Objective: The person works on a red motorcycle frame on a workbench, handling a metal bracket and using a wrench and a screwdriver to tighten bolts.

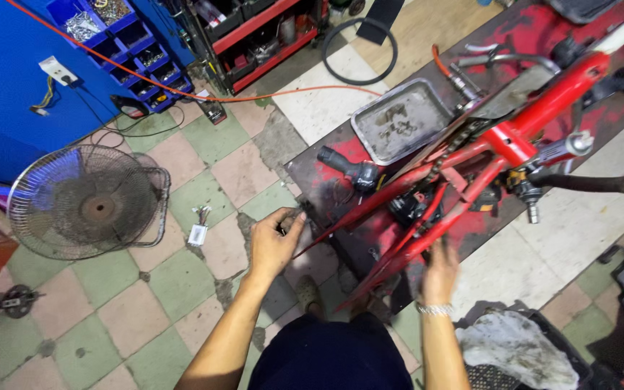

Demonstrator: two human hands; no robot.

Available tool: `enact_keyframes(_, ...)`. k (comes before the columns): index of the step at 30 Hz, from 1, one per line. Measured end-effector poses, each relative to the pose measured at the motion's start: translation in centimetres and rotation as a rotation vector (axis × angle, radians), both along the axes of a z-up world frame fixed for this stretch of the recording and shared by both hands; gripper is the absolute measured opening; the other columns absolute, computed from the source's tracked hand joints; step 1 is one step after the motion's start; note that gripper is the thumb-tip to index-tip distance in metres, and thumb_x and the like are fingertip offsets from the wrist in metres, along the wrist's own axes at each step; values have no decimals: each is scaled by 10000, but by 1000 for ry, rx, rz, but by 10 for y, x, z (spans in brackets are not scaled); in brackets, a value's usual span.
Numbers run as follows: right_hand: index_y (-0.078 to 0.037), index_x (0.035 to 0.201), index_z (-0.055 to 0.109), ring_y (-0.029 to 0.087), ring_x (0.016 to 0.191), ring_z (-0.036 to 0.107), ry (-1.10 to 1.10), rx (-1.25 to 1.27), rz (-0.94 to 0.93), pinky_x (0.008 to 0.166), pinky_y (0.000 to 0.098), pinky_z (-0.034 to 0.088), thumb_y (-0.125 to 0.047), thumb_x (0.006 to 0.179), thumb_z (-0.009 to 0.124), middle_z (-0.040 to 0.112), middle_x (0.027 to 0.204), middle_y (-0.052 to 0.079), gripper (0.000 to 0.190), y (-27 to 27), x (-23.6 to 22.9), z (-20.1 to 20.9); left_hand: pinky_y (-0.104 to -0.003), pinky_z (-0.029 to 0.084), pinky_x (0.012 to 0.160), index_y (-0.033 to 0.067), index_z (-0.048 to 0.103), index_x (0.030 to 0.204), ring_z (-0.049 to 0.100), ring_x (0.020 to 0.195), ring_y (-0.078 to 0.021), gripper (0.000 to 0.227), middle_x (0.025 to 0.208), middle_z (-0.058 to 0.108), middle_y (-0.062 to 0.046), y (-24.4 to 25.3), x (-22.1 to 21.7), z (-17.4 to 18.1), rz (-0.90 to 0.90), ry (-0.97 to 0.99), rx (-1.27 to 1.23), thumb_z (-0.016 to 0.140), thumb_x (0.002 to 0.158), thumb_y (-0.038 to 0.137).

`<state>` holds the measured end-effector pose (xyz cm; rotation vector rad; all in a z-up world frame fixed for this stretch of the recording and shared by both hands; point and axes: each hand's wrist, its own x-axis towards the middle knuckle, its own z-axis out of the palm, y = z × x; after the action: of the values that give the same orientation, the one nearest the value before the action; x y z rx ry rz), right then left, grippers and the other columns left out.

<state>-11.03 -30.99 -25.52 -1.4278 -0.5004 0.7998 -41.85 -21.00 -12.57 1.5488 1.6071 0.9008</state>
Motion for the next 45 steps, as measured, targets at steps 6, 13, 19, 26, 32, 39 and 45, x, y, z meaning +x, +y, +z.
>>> enact_keyframes(6,56,1351,627,166,968,657,-305,-131,-110,904,293,543,-122,1098,572,702,1097,109,315,-51,-52,117,-297,519,602,53,765,976,654,605,-98,237,671,735,-52,9,-34,-32,-61,-42,-196,715,928,280)
enact_keyframes(13,15,1216,673,145,874,704,-427,-111,150,793,271,551,-73,974,670,746,1014,115,258,-36,-111,142,-358,515,623,48,770,967,645,623,-201,224,683,702,-104,1,-34,-61,-167,41,-272,733,915,263)
enact_keyframes(19,-53,1096,736,202,938,777,-574,-50,561,827,317,579,-115,887,720,793,1011,114,218,19,-178,158,-372,573,804,40,750,1089,760,919,-267,294,1009,782,-147,21,-55,-61,-390,-14,-227,720,905,268)
enact_keyframes(26,-80,1122,737,228,874,802,-423,-373,448,778,326,589,-170,866,726,805,968,113,272,114,-297,156,-380,569,833,52,723,1171,743,969,-271,348,1065,772,-152,110,-161,-60,-592,52,-323,721,898,268)
enact_keyframes(32,-54,1145,715,278,914,786,-436,-276,517,803,344,586,-156,876,704,789,984,155,289,173,-343,158,-367,579,843,71,763,1092,760,961,-255,318,1028,789,-114,189,-229,-77,-658,206,-390,701,897,314)
enact_keyframes(39,8,1198,678,395,999,713,-605,-485,368,871,413,555,-254,841,753,746,1035,241,449,235,-328,110,-368,565,869,58,747,1125,758,971,-245,356,1035,785,-124,256,-176,-101,-859,77,-380,727,866,303)
enact_keyframes(45,55,1204,663,392,1039,714,-462,-560,226,920,409,550,-295,856,753,730,1050,274,501,316,-294,76,-372,574,863,46,727,1118,764,958,-246,370,1010,781,-131,353,-122,-102,-1027,139,-431,742,874,324)
